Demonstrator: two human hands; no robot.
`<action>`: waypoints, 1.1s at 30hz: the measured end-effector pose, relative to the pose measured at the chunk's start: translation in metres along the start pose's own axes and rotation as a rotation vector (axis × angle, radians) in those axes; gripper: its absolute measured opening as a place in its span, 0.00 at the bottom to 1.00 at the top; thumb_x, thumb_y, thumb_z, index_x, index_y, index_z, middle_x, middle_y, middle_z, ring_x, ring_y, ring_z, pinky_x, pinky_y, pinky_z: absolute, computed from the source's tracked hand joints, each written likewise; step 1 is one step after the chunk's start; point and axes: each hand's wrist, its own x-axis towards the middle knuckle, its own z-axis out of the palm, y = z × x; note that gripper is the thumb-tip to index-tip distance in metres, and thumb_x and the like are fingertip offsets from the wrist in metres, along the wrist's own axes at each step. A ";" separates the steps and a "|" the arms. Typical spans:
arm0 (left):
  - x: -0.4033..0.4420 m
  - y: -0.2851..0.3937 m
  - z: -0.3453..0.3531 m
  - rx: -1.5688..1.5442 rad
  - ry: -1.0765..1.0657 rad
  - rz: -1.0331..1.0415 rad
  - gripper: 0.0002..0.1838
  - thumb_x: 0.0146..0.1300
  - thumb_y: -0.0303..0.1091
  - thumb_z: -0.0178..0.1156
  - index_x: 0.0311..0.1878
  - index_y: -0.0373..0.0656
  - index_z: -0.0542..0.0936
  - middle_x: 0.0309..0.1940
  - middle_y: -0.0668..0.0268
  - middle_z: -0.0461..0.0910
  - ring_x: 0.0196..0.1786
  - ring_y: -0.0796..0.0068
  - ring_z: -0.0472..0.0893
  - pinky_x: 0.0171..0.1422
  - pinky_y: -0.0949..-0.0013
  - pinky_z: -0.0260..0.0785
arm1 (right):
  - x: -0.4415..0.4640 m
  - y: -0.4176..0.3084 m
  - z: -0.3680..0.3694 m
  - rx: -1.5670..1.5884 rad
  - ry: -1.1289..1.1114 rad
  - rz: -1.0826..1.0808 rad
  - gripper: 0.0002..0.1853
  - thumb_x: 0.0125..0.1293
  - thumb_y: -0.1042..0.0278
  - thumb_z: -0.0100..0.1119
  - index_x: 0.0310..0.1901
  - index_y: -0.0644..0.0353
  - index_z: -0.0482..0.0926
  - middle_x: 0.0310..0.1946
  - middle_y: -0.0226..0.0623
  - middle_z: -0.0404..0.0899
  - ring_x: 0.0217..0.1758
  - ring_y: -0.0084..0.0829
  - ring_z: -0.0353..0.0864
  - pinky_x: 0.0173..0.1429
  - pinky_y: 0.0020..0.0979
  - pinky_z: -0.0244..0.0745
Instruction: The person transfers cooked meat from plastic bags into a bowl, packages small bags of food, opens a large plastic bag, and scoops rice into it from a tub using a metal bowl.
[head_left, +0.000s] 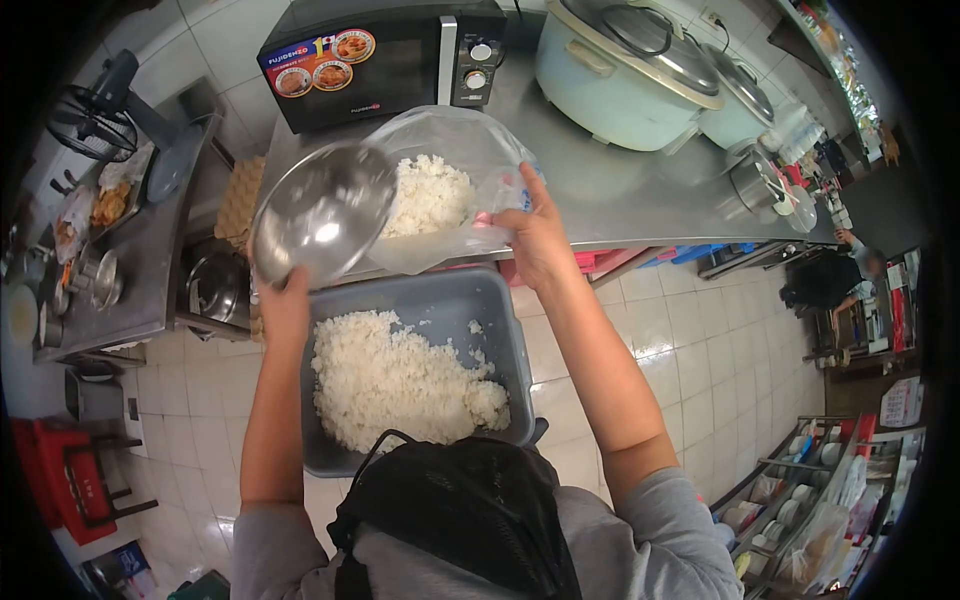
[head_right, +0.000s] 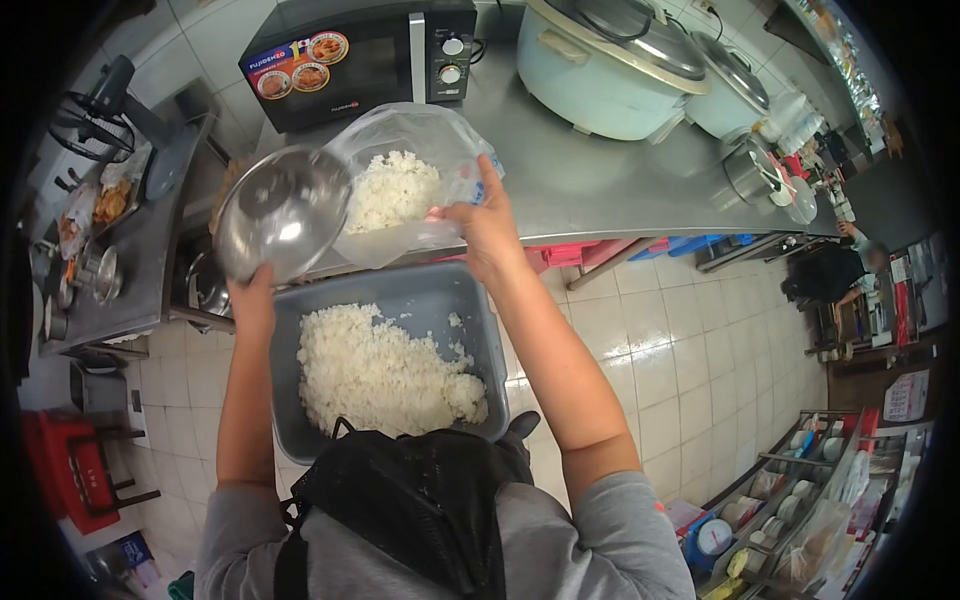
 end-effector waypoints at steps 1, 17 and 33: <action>-0.013 -0.010 -0.021 -0.127 0.031 -0.256 0.34 0.59 0.20 0.51 0.70 0.43 0.56 0.64 0.57 0.65 0.65 0.63 0.67 0.65 0.67 0.63 | -0.001 -0.001 0.001 0.010 0.004 0.010 0.50 0.48 0.93 0.53 0.74 0.65 0.41 0.70 0.43 0.55 0.54 0.43 0.77 0.57 0.38 0.76; -0.064 -0.174 -0.086 1.750 -0.568 0.398 0.31 0.58 0.25 0.53 0.67 0.48 0.63 0.68 0.58 0.61 0.43 0.56 0.78 0.40 0.61 0.79 | 0.008 0.013 0.007 0.050 0.050 0.055 0.53 0.46 0.93 0.54 0.74 0.60 0.42 0.68 0.47 0.55 0.53 0.44 0.78 0.56 0.41 0.76; -0.037 -0.156 -0.051 1.242 -1.001 -0.548 0.39 0.52 0.17 0.47 0.70 0.43 0.52 0.49 0.40 0.77 0.50 0.45 0.80 0.38 0.54 0.77 | -0.002 0.015 0.008 0.002 0.082 0.011 0.51 0.46 0.94 0.55 0.74 0.64 0.46 0.66 0.48 0.60 0.47 0.38 0.80 0.46 0.32 0.78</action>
